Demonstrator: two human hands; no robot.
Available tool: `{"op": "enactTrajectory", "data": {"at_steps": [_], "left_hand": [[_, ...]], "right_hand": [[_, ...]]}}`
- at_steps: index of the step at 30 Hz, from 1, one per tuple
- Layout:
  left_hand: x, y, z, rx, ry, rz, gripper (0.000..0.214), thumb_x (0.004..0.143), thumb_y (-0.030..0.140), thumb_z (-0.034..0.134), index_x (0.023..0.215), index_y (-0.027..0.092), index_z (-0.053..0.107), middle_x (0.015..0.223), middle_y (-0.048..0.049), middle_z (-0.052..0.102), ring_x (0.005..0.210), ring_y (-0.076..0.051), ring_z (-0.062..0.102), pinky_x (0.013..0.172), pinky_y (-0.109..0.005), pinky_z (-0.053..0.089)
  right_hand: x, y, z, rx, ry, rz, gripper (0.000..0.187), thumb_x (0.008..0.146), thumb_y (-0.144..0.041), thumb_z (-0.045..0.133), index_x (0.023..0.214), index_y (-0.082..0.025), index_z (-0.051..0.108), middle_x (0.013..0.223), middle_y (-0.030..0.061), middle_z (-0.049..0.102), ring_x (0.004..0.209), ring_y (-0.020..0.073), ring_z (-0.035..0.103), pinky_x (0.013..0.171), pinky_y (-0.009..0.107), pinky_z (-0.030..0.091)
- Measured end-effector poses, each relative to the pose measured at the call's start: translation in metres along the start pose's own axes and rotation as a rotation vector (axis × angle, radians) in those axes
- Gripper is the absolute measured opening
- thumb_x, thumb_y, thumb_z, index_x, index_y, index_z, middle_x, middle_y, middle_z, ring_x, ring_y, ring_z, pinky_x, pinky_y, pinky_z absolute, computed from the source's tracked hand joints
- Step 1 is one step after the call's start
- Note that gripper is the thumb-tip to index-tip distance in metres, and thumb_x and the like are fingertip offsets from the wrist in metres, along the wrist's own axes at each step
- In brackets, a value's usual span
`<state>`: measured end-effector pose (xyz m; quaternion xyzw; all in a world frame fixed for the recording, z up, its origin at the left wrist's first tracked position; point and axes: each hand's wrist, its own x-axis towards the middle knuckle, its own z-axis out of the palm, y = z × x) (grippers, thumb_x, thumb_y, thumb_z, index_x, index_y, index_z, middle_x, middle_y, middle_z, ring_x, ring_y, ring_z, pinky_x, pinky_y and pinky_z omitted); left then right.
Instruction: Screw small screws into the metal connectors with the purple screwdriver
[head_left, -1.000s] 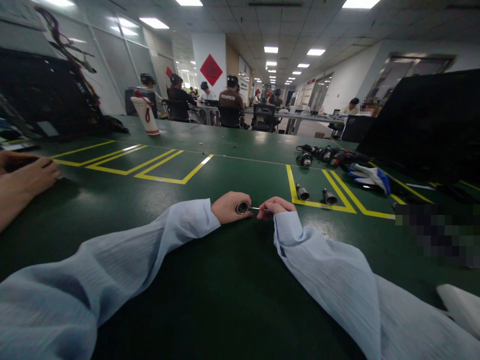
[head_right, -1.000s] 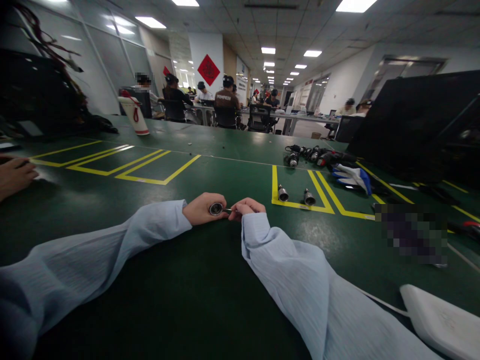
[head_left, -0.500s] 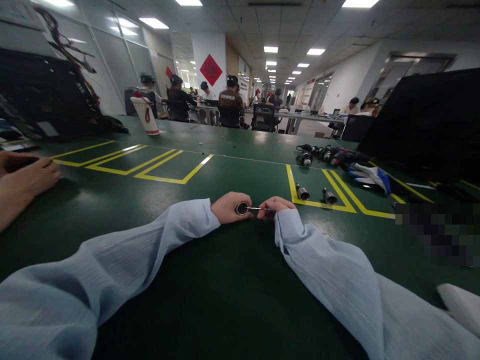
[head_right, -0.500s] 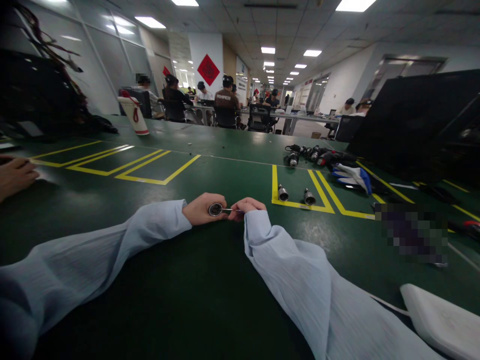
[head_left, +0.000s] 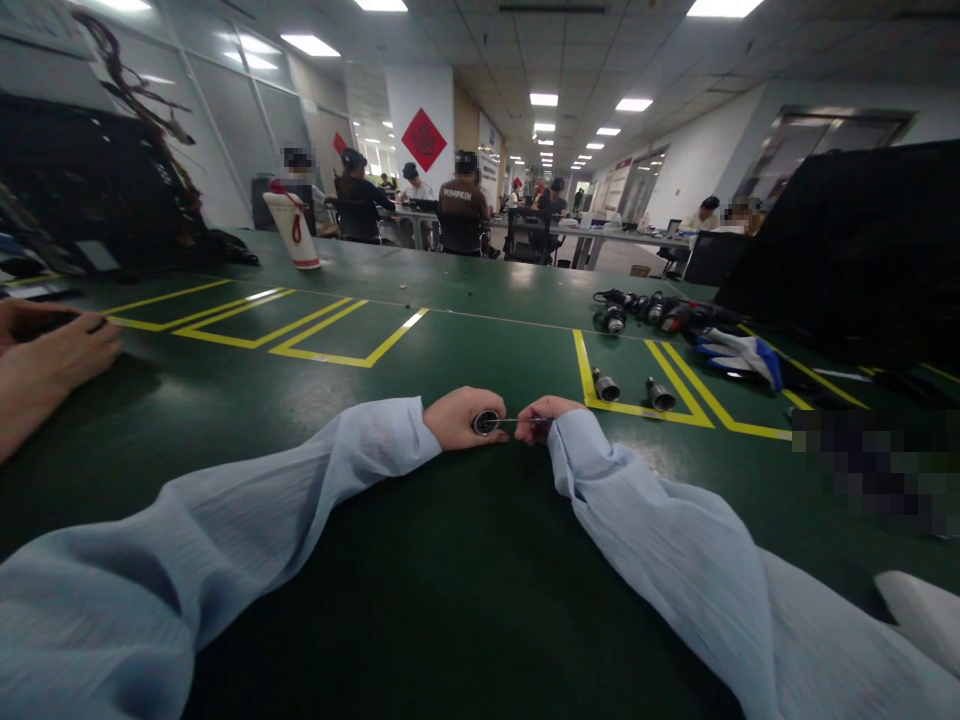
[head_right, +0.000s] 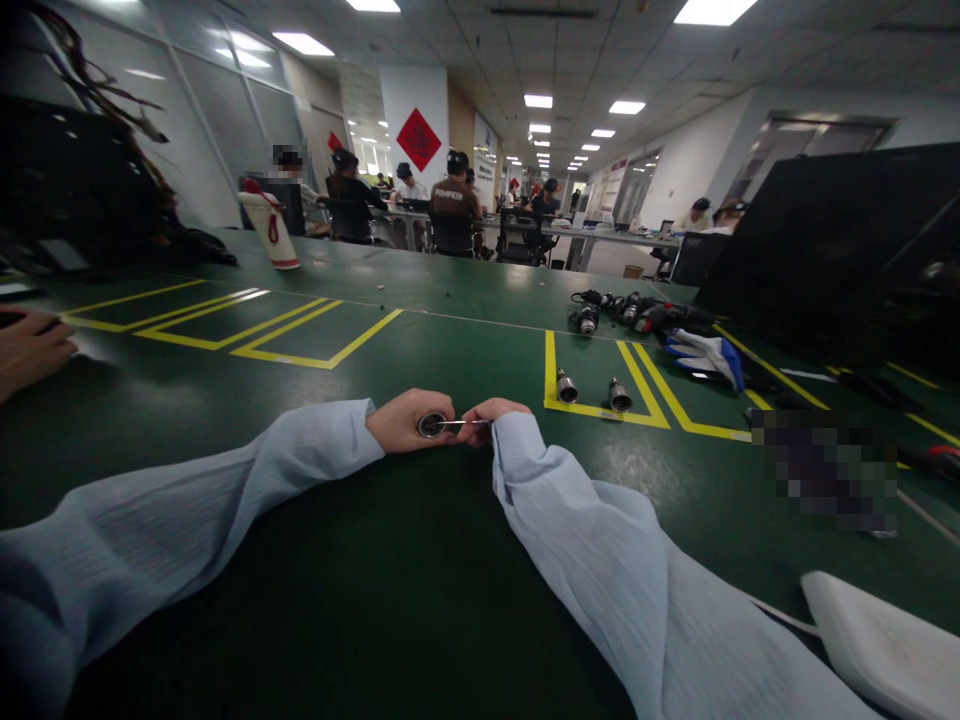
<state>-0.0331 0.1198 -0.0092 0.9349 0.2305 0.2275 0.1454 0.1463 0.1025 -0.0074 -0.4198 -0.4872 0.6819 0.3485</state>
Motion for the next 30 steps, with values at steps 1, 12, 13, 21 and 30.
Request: {"op": "enactTrajectory", "data": {"at_steps": [1, 12, 13, 21, 30], "left_hand": [[0.0, 0.0, 0.0, -0.006, 0.002, 0.004, 0.02, 0.071, 0.032, 0.057, 0.066, 0.013, 0.052, 0.06, 0.0013, 0.051, 0.055, -0.008, 0.047, 0.051, -0.019, 0.035], [-0.001, -0.001, 0.001, 0.04, 0.001, -0.014, 0.022, 0.071, 0.034, 0.057, 0.068, 0.013, 0.051, 0.06, 0.0017, 0.05, 0.053, -0.008, 0.046, 0.05, -0.019, 0.035], [-0.001, -0.001, 0.001, 0.042, -0.002, -0.008, 0.023, 0.071, 0.035, 0.057, 0.068, 0.013, 0.051, 0.06, 0.0015, 0.05, 0.054, -0.008, 0.046, 0.05, -0.019, 0.035], [-0.001, 0.002, 0.0, 0.009, -0.04, 0.004, 0.028, 0.068, 0.039, 0.06, 0.067, 0.013, 0.051, 0.058, 0.0018, 0.05, 0.052, -0.008, 0.046, 0.048, -0.018, 0.035], [0.0, 0.0, 0.0, -0.131, 0.01, -0.015, 0.027, 0.067, 0.037, 0.062, 0.065, 0.012, 0.05, 0.059, 0.0021, 0.048, 0.053, -0.008, 0.046, 0.049, -0.018, 0.036]], "right_hand": [[0.001, 0.0, 0.0, 0.006, 0.005, -0.008, 0.016, 0.055, -0.011, 0.049, 0.042, -0.014, 0.057, 0.038, 0.0035, 0.059, 0.034, 0.0109, 0.05, 0.041, 0.023, 0.039], [-0.033, 0.009, 0.018, -0.074, 0.29, -0.478, 0.013, 0.061, -0.022, 0.052, 0.054, -0.016, 0.061, 0.045, -0.0006, 0.062, 0.046, 0.0112, 0.054, 0.049, 0.023, 0.043], [-0.032, 0.008, 0.017, -0.088, 0.273, -0.469, 0.013, 0.06, -0.022, 0.052, 0.053, -0.016, 0.061, 0.045, -0.0007, 0.062, 0.045, 0.0113, 0.054, 0.049, 0.023, 0.043], [-0.004, -0.008, -0.002, -0.064, 0.076, 0.024, 0.02, 0.054, -0.006, 0.045, 0.039, -0.015, 0.054, 0.035, 0.0014, 0.057, 0.034, 0.0123, 0.05, 0.043, 0.024, 0.039], [-0.011, -0.005, 0.002, 0.0, 0.051, -0.072, 0.016, 0.058, -0.011, 0.049, 0.045, -0.014, 0.057, 0.042, 0.002, 0.061, 0.038, 0.0119, 0.053, 0.046, 0.024, 0.042]]}}
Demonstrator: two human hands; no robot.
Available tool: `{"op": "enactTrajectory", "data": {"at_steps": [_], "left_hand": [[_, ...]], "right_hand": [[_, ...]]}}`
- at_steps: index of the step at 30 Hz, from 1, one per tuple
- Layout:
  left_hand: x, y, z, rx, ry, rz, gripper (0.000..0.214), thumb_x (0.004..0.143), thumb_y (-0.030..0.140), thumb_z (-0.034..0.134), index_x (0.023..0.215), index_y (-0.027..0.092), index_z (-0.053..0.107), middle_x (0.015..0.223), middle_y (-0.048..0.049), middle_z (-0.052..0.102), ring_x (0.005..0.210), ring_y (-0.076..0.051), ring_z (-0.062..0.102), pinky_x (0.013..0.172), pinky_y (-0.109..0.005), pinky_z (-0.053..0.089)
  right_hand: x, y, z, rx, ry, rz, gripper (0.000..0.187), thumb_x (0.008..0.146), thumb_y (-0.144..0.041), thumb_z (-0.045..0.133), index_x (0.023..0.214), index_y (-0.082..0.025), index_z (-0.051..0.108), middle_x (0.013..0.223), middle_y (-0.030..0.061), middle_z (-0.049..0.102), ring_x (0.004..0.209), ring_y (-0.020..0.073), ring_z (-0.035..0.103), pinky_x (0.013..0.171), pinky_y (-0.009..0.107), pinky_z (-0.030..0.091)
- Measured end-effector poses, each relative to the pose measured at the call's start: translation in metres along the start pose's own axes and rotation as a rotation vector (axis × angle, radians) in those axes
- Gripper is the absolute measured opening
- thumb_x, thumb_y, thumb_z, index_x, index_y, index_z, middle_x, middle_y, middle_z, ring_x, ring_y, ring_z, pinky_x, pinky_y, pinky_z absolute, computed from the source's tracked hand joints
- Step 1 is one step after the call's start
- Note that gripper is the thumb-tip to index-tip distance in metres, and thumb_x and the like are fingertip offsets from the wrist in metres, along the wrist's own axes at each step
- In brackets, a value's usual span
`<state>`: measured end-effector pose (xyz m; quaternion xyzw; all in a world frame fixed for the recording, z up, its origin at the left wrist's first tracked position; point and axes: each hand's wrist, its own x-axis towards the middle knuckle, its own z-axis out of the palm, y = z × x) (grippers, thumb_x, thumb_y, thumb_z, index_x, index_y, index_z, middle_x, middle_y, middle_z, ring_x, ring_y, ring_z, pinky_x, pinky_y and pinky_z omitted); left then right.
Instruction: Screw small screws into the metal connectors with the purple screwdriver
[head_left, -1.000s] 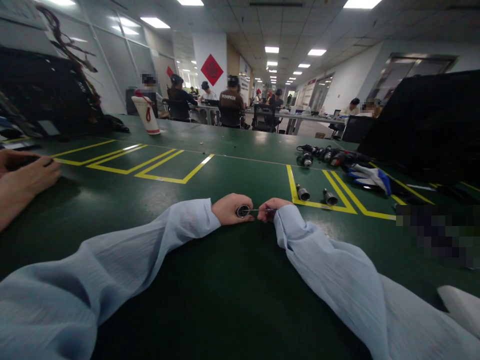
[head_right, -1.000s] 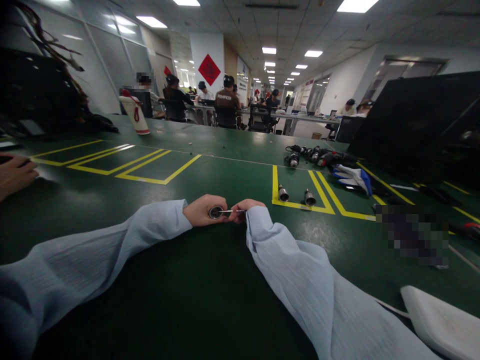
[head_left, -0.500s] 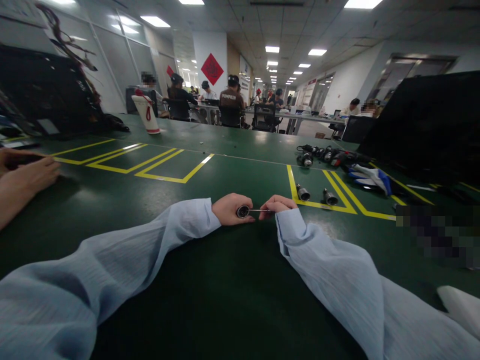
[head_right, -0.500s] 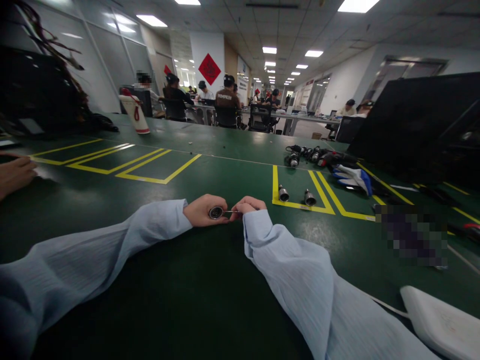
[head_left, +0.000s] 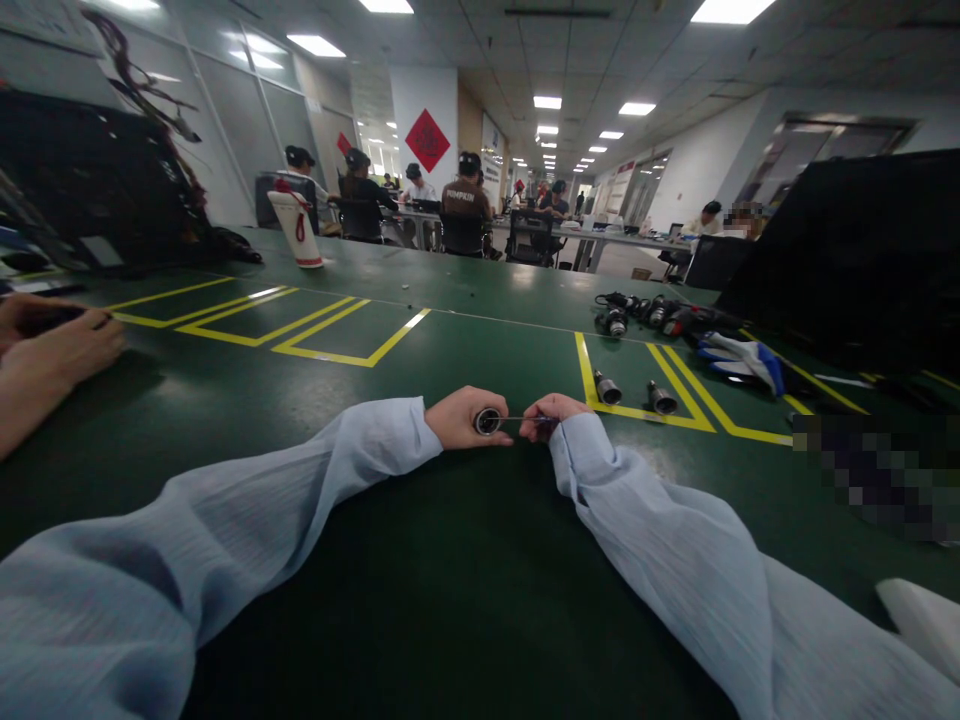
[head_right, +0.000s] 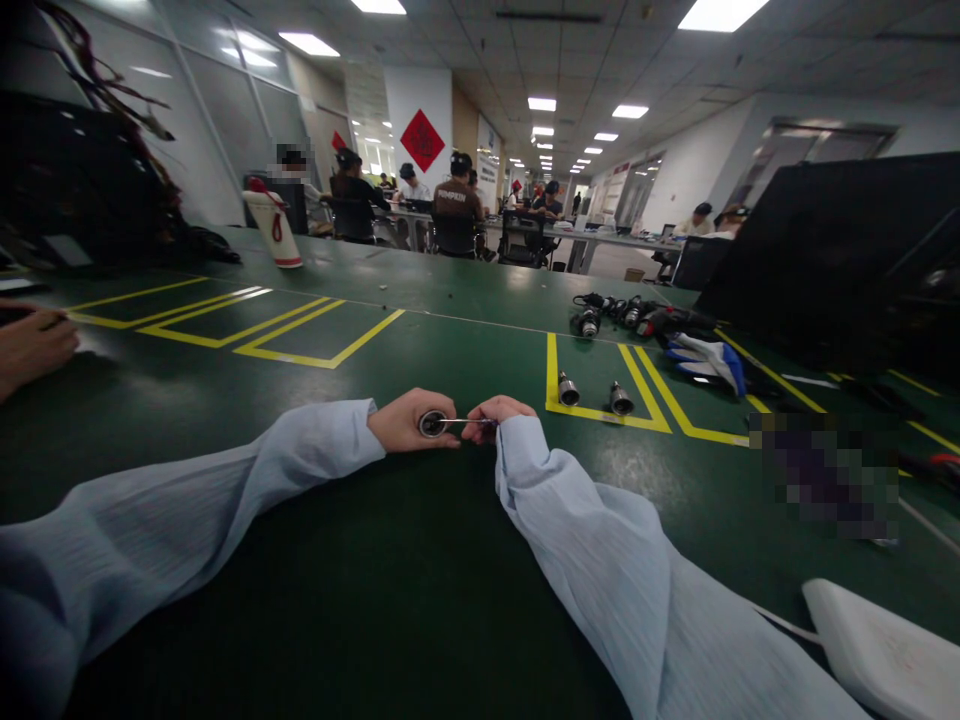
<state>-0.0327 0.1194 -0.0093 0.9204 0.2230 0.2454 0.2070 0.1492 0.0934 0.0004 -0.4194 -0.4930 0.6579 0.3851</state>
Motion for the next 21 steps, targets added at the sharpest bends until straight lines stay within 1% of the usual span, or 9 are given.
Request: {"op": "enactTrajectory", "data": {"at_steps": [2, 4, 7, 9, 11, 14, 17, 19, 21], "left_hand": [[0.0, -0.001, 0.001, 0.011, 0.002, -0.012, 0.028, 0.067, 0.038, 0.062, 0.066, 0.012, 0.051, 0.059, 0.0018, 0.048, 0.053, -0.008, 0.046, 0.05, -0.019, 0.036], [-0.001, -0.002, 0.001, 0.033, -0.012, -0.018, 0.029, 0.066, 0.039, 0.062, 0.067, 0.012, 0.051, 0.06, 0.0018, 0.049, 0.054, -0.008, 0.046, 0.049, -0.019, 0.036], [0.0, -0.002, 0.0, 0.056, -0.041, -0.016, 0.028, 0.066, 0.038, 0.063, 0.066, 0.013, 0.052, 0.059, 0.0025, 0.048, 0.053, -0.008, 0.045, 0.049, -0.019, 0.035], [0.0, -0.001, 0.0, 0.047, -0.062, -0.01, 0.026, 0.066, 0.036, 0.063, 0.065, 0.013, 0.052, 0.059, 0.0028, 0.048, 0.053, -0.008, 0.045, 0.049, -0.019, 0.035], [0.001, 0.0, -0.001, 0.02, -0.072, -0.009, 0.025, 0.065, 0.035, 0.064, 0.064, 0.012, 0.052, 0.06, 0.0025, 0.048, 0.054, -0.008, 0.046, 0.05, -0.019, 0.035], [0.001, 0.0, -0.001, -0.043, -0.055, -0.04, 0.026, 0.064, 0.035, 0.065, 0.065, 0.012, 0.053, 0.06, 0.0019, 0.05, 0.055, -0.008, 0.047, 0.051, -0.019, 0.037], [0.001, -0.001, 0.0, -0.118, -0.018, -0.083, 0.027, 0.063, 0.035, 0.065, 0.065, 0.012, 0.052, 0.06, 0.002, 0.05, 0.055, -0.008, 0.046, 0.051, -0.02, 0.038], [0.0, -0.001, -0.001, -0.157, 0.017, -0.097, 0.027, 0.062, 0.034, 0.066, 0.065, 0.012, 0.052, 0.06, 0.0026, 0.049, 0.055, -0.008, 0.046, 0.051, -0.02, 0.038], [0.0, -0.001, -0.001, -0.184, 0.063, -0.105, 0.027, 0.062, 0.033, 0.066, 0.064, 0.012, 0.05, 0.059, 0.0032, 0.048, 0.053, -0.007, 0.045, 0.05, -0.019, 0.037]], "right_hand": [[-0.01, 0.002, 0.001, 0.027, 0.033, -0.157, 0.011, 0.06, -0.017, 0.052, 0.054, -0.015, 0.061, 0.05, 0.0008, 0.065, 0.048, 0.0118, 0.057, 0.053, 0.024, 0.044], [-0.019, 0.005, 0.005, -0.014, 0.085, -0.304, 0.011, 0.061, -0.018, 0.053, 0.056, -0.015, 0.062, 0.05, 0.0, 0.065, 0.048, 0.0113, 0.057, 0.052, 0.022, 0.045], [-0.023, 0.006, 0.01, -0.111, 0.131, -0.385, 0.013, 0.061, -0.018, 0.051, 0.052, -0.015, 0.061, 0.044, -0.001, 0.061, 0.044, 0.011, 0.054, 0.048, 0.022, 0.043], [-0.017, 0.008, 0.007, -0.11, 0.093, -0.344, 0.013, 0.06, -0.019, 0.051, 0.051, -0.015, 0.06, 0.044, -0.0002, 0.062, 0.044, 0.0116, 0.054, 0.047, 0.023, 0.043], [-0.005, 0.011, -0.002, -0.05, 0.015, -0.256, 0.013, 0.06, -0.019, 0.051, 0.053, -0.015, 0.06, 0.048, 0.0013, 0.064, 0.045, 0.0122, 0.055, 0.047, 0.023, 0.043], [0.014, 0.017, -0.018, 0.082, -0.192, -0.012, 0.011, 0.056, -0.019, 0.054, 0.053, -0.013, 0.061, 0.05, 0.005, 0.065, 0.044, 0.0133, 0.056, 0.047, 0.025, 0.043], [0.025, 0.023, -0.023, 0.116, -0.236, 0.015, 0.012, 0.055, -0.02, 0.054, 0.054, -0.011, 0.062, 0.051, 0.0072, 0.065, 0.043, 0.0136, 0.056, 0.048, 0.026, 0.043], [0.023, 0.026, -0.019, 0.158, -0.215, -0.039, 0.009, 0.057, -0.019, 0.055, 0.055, -0.012, 0.061, 0.051, 0.0063, 0.065, 0.043, 0.0138, 0.056, 0.049, 0.027, 0.043], [0.016, 0.028, -0.011, 0.221, -0.154, -0.144, 0.008, 0.06, -0.02, 0.056, 0.058, -0.013, 0.06, 0.051, 0.0046, 0.065, 0.043, 0.0131, 0.056, 0.049, 0.026, 0.043]]}}
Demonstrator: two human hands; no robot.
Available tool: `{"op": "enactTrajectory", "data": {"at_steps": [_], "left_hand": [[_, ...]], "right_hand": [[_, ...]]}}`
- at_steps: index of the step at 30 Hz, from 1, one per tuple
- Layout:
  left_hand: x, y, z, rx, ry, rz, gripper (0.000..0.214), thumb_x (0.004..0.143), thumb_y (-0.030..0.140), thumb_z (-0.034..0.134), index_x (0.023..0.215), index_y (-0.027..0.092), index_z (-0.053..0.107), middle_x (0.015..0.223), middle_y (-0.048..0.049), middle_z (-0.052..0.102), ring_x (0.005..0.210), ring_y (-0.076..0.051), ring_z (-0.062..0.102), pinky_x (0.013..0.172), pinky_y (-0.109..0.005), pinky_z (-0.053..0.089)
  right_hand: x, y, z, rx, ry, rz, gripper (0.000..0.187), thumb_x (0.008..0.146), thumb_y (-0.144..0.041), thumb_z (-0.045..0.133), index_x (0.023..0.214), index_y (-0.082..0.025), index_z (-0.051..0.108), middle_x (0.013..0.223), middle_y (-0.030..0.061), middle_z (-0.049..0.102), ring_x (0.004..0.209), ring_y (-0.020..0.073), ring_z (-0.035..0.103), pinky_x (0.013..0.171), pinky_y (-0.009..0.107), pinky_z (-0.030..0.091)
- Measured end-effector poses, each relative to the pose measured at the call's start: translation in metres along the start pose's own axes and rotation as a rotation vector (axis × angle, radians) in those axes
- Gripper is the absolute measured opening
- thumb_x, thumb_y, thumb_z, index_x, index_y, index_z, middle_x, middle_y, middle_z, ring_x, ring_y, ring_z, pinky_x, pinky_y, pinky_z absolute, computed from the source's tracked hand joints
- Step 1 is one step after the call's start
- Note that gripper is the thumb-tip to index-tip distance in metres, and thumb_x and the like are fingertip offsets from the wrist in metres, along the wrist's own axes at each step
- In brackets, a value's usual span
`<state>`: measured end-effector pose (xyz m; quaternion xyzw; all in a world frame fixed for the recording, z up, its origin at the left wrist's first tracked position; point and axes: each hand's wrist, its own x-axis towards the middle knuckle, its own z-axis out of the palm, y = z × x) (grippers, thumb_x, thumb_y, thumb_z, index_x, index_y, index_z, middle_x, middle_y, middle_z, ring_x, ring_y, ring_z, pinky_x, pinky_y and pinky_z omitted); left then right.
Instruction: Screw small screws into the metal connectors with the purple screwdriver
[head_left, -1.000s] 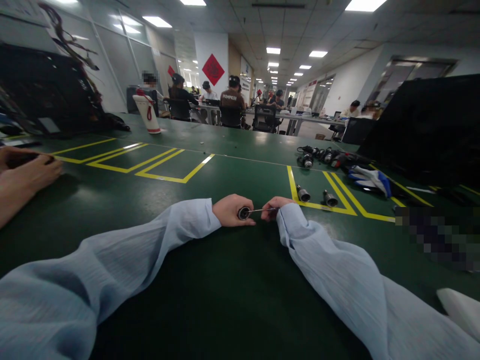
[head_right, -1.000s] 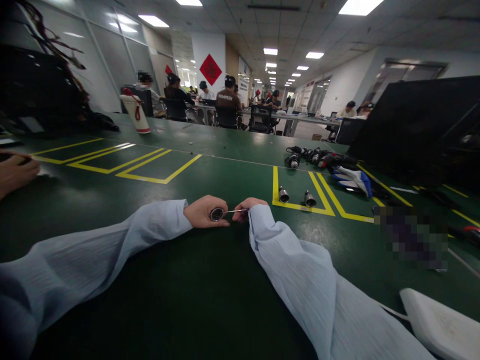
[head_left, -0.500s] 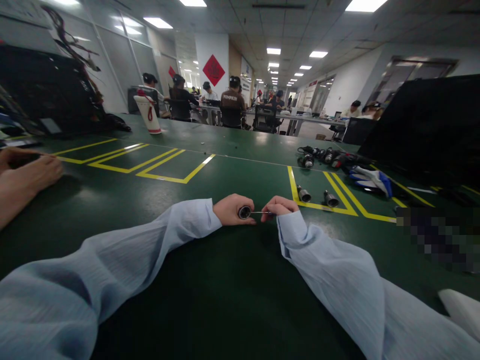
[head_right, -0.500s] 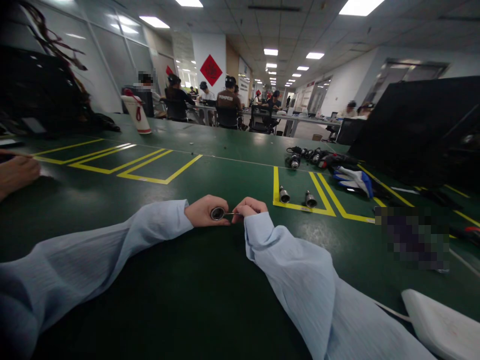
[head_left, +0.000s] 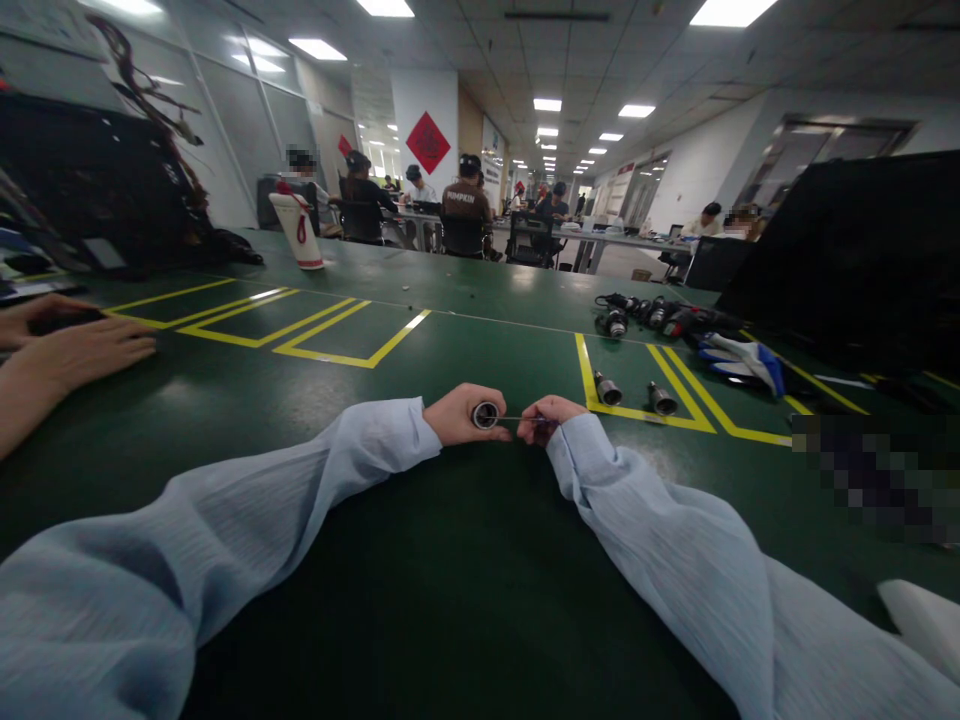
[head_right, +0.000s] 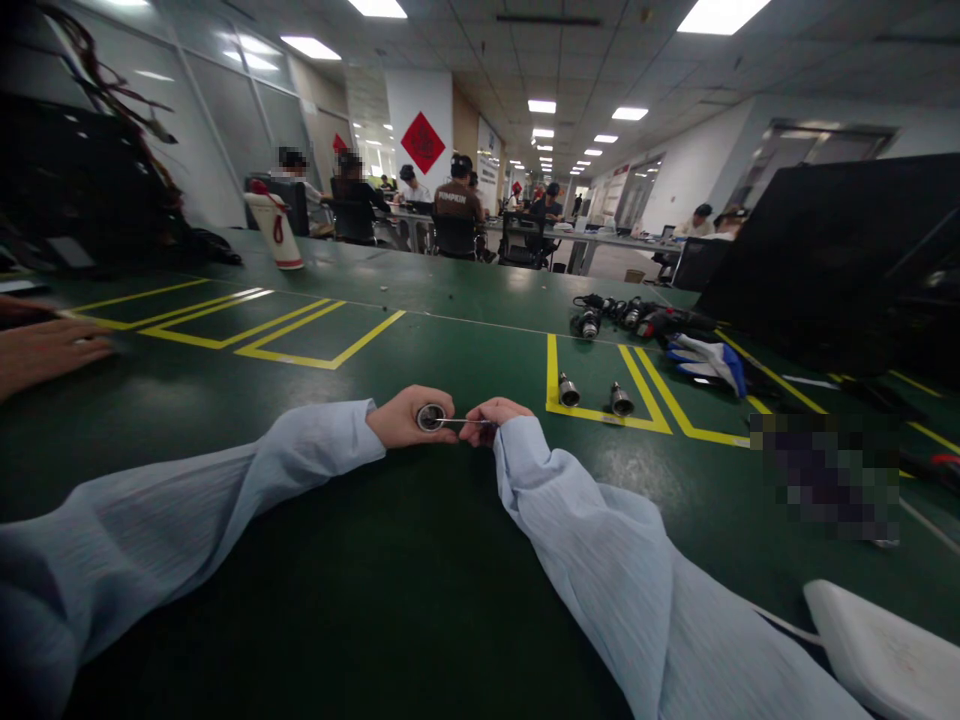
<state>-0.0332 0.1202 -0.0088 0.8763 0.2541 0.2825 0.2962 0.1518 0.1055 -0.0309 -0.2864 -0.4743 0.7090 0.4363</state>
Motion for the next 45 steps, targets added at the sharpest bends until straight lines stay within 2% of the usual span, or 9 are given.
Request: {"op": "enactTrajectory", "data": {"at_steps": [4, 10, 15, 19, 25, 30, 33, 38, 45], "left_hand": [[0.0, 0.001, -0.001, -0.019, 0.071, -0.021, 0.027, 0.063, 0.033, 0.066, 0.066, 0.011, 0.049, 0.06, 0.0033, 0.047, 0.053, -0.007, 0.044, 0.049, -0.019, 0.036], [0.0, 0.002, 0.0, 0.041, 0.129, -0.036, 0.03, 0.061, 0.035, 0.067, 0.064, 0.012, 0.049, 0.058, 0.004, 0.046, 0.052, -0.006, 0.042, 0.048, -0.019, 0.035], [0.0, 0.004, -0.001, 0.056, 0.115, -0.03, 0.032, 0.06, 0.037, 0.068, 0.066, 0.012, 0.049, 0.059, 0.0038, 0.047, 0.052, -0.007, 0.043, 0.048, -0.019, 0.035], [0.0, 0.007, -0.003, 0.096, 0.094, -0.037, 0.03, 0.065, 0.039, 0.063, 0.067, 0.012, 0.05, 0.059, 0.0032, 0.047, 0.052, -0.007, 0.043, 0.048, -0.019, 0.035], [-0.002, 0.007, -0.004, 0.17, 0.044, -0.005, 0.025, 0.078, 0.034, 0.049, 0.066, 0.012, 0.053, 0.058, 0.0028, 0.044, 0.052, -0.007, 0.043, 0.051, -0.019, 0.035], [-0.002, 0.007, -0.003, 0.361, 0.002, 0.1, 0.025, 0.083, 0.028, 0.04, 0.069, 0.013, 0.055, 0.062, -0.0003, 0.051, 0.06, -0.01, 0.049, 0.058, -0.02, 0.037], [-0.003, 0.011, 0.0, 0.581, -0.085, 0.204, 0.026, 0.083, 0.028, 0.037, 0.07, 0.014, 0.055, 0.065, -0.0022, 0.054, 0.06, -0.011, 0.051, 0.056, -0.022, 0.036], [-0.004, 0.022, 0.007, 0.915, -0.148, 0.324, 0.027, 0.082, 0.029, 0.038, 0.063, 0.016, 0.053, 0.061, -0.0033, 0.055, 0.055, -0.013, 0.051, 0.052, -0.027, 0.032], [-0.002, 0.035, 0.008, 1.046, -0.174, 0.405, 0.023, 0.079, 0.026, 0.043, 0.061, 0.016, 0.054, 0.06, -0.0043, 0.055, 0.052, -0.013, 0.05, 0.051, -0.029, 0.032]], "right_hand": [[-0.013, 0.0, 0.015, 0.053, 0.086, -0.129, 0.008, 0.062, -0.021, 0.058, 0.06, -0.014, 0.06, 0.052, 0.0039, 0.066, 0.044, 0.0121, 0.056, 0.048, 0.025, 0.042], [-0.019, -0.003, 0.02, 0.032, 0.174, -0.232, 0.009, 0.063, -0.021, 0.056, 0.06, -0.013, 0.06, 0.052, 0.0031, 0.066, 0.043, 0.0118, 0.056, 0.047, 0.024, 0.041], [-0.018, -0.003, 0.018, 0.018, 0.185, -0.2, 0.01, 0.066, -0.019, 0.053, 0.061, -0.014, 0.06, 0.052, 0.0027, 0.065, 0.044, 0.012, 0.055, 0.048, 0.025, 0.04], [-0.014, -0.005, 0.011, 0.059, 0.139, -0.141, 0.017, 0.066, -0.019, 0.048, 0.052, -0.015, 0.056, 0.042, 0.0024, 0.058, 0.039, 0.0124, 0.05, 0.043, 0.025, 0.035], [-0.01, -0.009, 0.003, 0.356, 0.057, -0.126, 0.024, 0.067, -0.021, 0.041, 0.046, -0.018, 0.051, 0.035, -0.0005, 0.042, 0.034, 0.0109, 0.036, 0.04, 0.025, 0.025], [-0.008, -0.007, 0.001, 0.355, 0.169, -0.122, 0.026, 0.073, -0.026, 0.043, 0.048, -0.019, 0.05, 0.037, -0.0013, 0.042, 0.037, 0.0113, 0.036, 0.043, 0.026, 0.027], [-0.006, -0.005, 0.001, 0.364, 0.208, -0.128, 0.026, 0.074, -0.029, 0.046, 0.051, -0.019, 0.052, 0.038, -0.0015, 0.045, 0.039, 0.0106, 0.038, 0.043, 0.024, 0.028], [-0.004, -0.003, 0.001, 0.369, 0.203, -0.111, 0.023, 0.071, -0.028, 0.051, 0.05, -0.018, 0.053, 0.039, -0.0014, 0.047, 0.039, 0.0095, 0.04, 0.043, 0.023, 0.029], [0.003, 0.001, -0.01, 0.31, 0.141, -0.062, 0.018, 0.065, -0.031, 0.055, 0.052, -0.018, 0.053, 0.04, -0.0011, 0.048, 0.04, 0.0114, 0.043, 0.043, 0.026, 0.033]]}}
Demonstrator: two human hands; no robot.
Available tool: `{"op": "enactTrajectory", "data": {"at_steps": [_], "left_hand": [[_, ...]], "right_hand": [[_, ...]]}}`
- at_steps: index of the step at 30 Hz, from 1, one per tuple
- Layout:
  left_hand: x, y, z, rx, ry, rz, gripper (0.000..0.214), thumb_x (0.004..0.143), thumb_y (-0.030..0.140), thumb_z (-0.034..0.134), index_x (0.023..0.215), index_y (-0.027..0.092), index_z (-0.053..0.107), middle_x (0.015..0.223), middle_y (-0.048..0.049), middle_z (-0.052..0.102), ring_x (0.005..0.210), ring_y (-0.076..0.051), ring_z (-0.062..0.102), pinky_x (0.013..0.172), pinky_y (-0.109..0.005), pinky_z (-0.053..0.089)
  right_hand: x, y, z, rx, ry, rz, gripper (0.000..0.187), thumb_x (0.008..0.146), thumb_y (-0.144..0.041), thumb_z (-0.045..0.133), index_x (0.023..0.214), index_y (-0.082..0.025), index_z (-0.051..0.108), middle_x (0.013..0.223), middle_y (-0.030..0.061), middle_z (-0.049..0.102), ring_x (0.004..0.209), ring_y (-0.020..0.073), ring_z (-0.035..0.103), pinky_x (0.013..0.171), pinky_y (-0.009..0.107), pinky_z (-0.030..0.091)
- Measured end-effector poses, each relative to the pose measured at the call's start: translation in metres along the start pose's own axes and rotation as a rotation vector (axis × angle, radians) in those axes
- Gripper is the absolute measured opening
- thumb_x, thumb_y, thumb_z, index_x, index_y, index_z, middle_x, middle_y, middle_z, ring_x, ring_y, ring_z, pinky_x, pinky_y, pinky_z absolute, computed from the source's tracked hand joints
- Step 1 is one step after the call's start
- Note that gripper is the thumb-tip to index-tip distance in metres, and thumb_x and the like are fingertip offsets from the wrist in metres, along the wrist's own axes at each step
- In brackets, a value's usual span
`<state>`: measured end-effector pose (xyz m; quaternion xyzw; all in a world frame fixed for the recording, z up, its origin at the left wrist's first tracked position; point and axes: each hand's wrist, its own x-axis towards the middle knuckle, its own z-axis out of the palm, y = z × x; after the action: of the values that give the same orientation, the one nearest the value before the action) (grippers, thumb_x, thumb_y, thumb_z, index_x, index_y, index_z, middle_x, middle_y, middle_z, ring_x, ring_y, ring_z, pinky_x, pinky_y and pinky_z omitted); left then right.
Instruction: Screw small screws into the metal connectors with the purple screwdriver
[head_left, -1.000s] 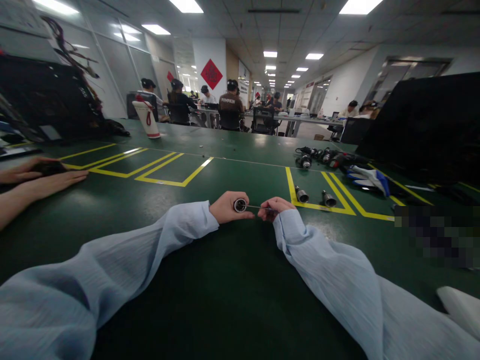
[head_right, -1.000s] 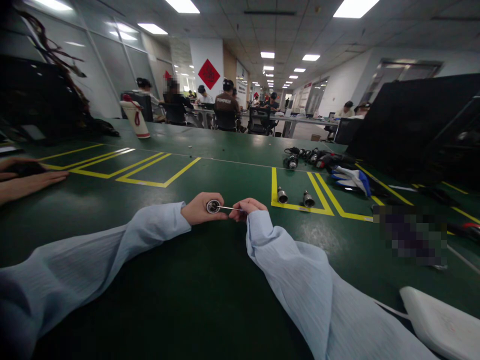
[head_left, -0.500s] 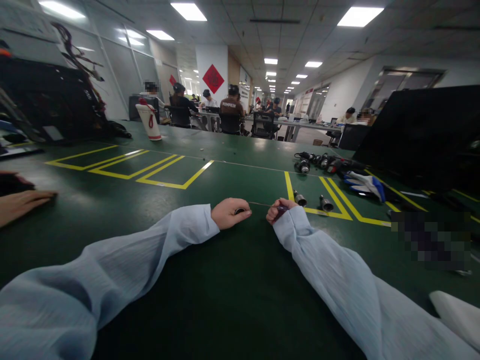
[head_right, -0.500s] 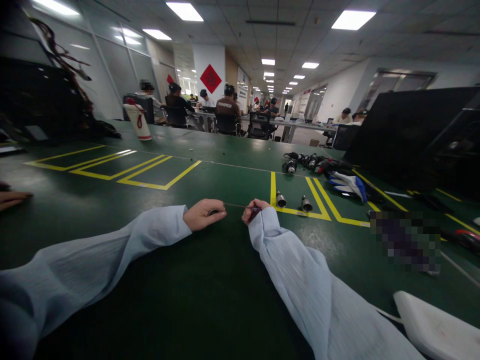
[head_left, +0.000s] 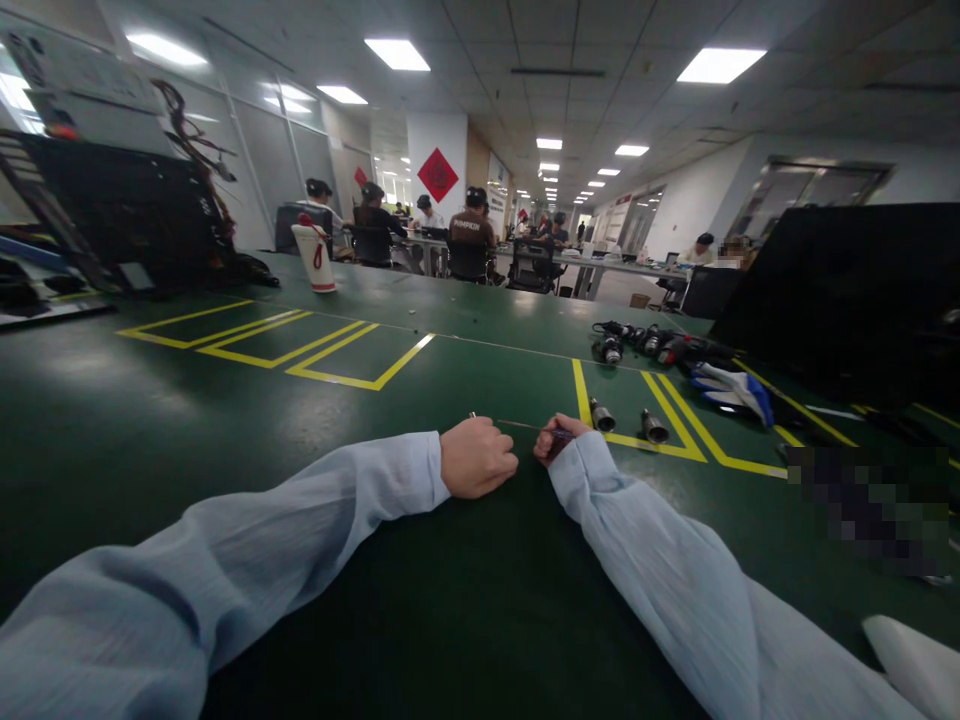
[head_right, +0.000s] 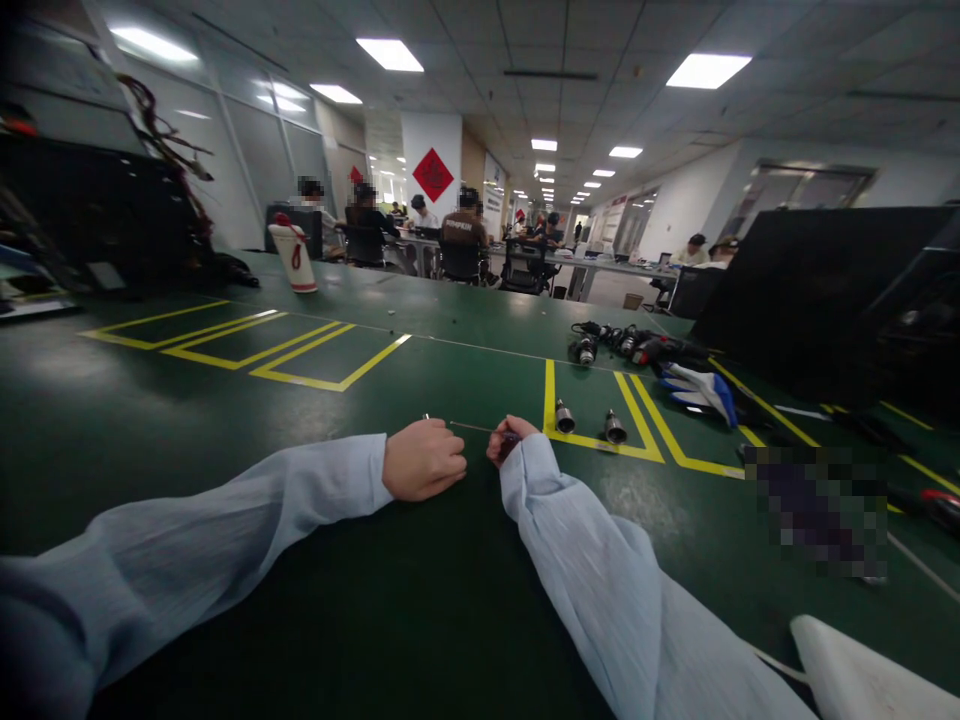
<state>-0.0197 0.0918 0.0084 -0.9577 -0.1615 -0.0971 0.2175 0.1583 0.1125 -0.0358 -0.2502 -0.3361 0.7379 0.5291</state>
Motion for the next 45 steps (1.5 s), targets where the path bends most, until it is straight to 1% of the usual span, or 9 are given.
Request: {"op": "enactTrajectory", "data": {"at_steps": [3, 7, 18, 27, 31, 34, 39, 42, 45], "left_hand": [[0.001, 0.001, -0.006, 0.027, -0.022, 0.051, 0.023, 0.078, 0.027, 0.044, 0.062, 0.016, 0.055, 0.06, -0.0047, 0.055, 0.051, -0.014, 0.05, 0.05, -0.03, 0.031], [0.002, 0.003, -0.01, 0.072, -0.046, 0.059, 0.025, 0.077, 0.03, 0.046, 0.059, 0.016, 0.057, 0.059, -0.0054, 0.056, 0.051, -0.014, 0.049, 0.05, -0.03, 0.031], [0.004, 0.009, -0.012, 0.12, -0.074, 0.084, 0.024, 0.077, 0.031, 0.049, 0.061, 0.015, 0.058, 0.062, -0.0063, 0.057, 0.056, -0.016, 0.05, 0.054, -0.032, 0.031], [0.002, 0.008, -0.011, 0.135, -0.026, 0.135, 0.035, 0.077, 0.046, 0.045, 0.067, 0.015, 0.057, 0.068, -0.0057, 0.056, 0.059, -0.016, 0.048, 0.056, -0.031, 0.029], [0.0, 0.009, -0.008, 0.163, -0.014, 0.11, 0.036, 0.075, 0.048, 0.047, 0.068, 0.015, 0.056, 0.068, -0.0059, 0.056, 0.06, -0.016, 0.047, 0.056, -0.032, 0.028], [-0.001, 0.01, -0.008, 0.17, 0.0, 0.093, 0.034, 0.076, 0.046, 0.047, 0.069, 0.015, 0.056, 0.068, -0.006, 0.056, 0.06, -0.015, 0.046, 0.057, -0.032, 0.027], [-0.003, 0.01, -0.012, 0.184, 0.006, 0.075, 0.031, 0.078, 0.044, 0.045, 0.074, 0.015, 0.056, 0.072, -0.006, 0.056, 0.062, -0.016, 0.046, 0.058, -0.032, 0.027], [-0.008, 0.006, -0.014, 0.187, 0.016, 0.03, 0.029, 0.079, 0.041, 0.043, 0.073, 0.015, 0.055, 0.072, -0.0059, 0.055, 0.062, -0.016, 0.046, 0.058, -0.032, 0.027], [-0.018, 0.0, -0.013, 0.18, 0.03, -0.026, 0.027, 0.081, 0.037, 0.04, 0.07, 0.016, 0.053, 0.07, -0.0055, 0.054, 0.061, -0.016, 0.045, 0.057, -0.032, 0.027]], "right_hand": [[0.006, 0.001, -0.005, -0.017, -0.02, 0.047, 0.018, 0.061, -0.031, 0.056, 0.05, -0.018, 0.051, 0.038, -0.001, 0.047, 0.038, 0.0119, 0.043, 0.043, 0.027, 0.035], [0.008, 0.002, -0.006, 0.004, -0.012, 0.04, 0.017, 0.062, -0.031, 0.056, 0.052, -0.018, 0.052, 0.039, -0.0012, 0.048, 0.039, 0.0114, 0.044, 0.043, 0.026, 0.035], [-0.002, 0.0, 0.013, 0.051, 0.084, 0.017, 0.017, 0.061, -0.026, 0.054, 0.047, -0.016, 0.053, 0.036, 0.0002, 0.049, 0.036, 0.0093, 0.042, 0.039, 0.022, 0.033], [0.003, 0.003, 0.014, 0.026, 0.201, -0.011, 0.022, 0.071, -0.024, 0.05, 0.05, -0.017, 0.05, 0.036, -0.0017, 0.049, 0.033, 0.0085, 0.042, 0.035, 0.019, 0.033], [0.002, 0.004, 0.015, 0.013, 0.228, -0.073, 0.013, 0.075, -0.024, 0.051, 0.065, -0.018, 0.058, 0.051, -0.0007, 0.062, 0.043, 0.0095, 0.052, 0.039, 0.02, 0.04], [-0.005, 0.004, 0.018, -0.012, 0.219, -0.109, 0.004, 0.069, -0.021, 0.061, 0.071, -0.017, 0.062, 0.063, 0.0004, 0.067, 0.053, 0.01, 0.057, 0.045, 0.02, 0.045], [-0.012, 0.007, 0.021, -0.122, 0.22, -0.201, 0.024, 0.058, -0.019, 0.072, 0.08, -0.018, 0.066, 0.076, 0.0013, 0.07, 0.062, 0.0105, 0.061, 0.053, 0.021, 0.049], [-0.01, 0.008, 0.023, -0.125, 0.251, -0.198, 0.021, 0.06, -0.025, 0.072, 0.079, -0.018, 0.065, 0.072, 0.0013, 0.07, 0.058, 0.0096, 0.061, 0.05, 0.02, 0.049], [-0.007, 0.006, 0.025, -0.111, 0.32, -0.15, 0.013, 0.07, -0.028, 0.064, 0.069, -0.016, 0.063, 0.058, 0.0003, 0.067, 0.045, 0.0071, 0.057, 0.043, 0.017, 0.046]]}}
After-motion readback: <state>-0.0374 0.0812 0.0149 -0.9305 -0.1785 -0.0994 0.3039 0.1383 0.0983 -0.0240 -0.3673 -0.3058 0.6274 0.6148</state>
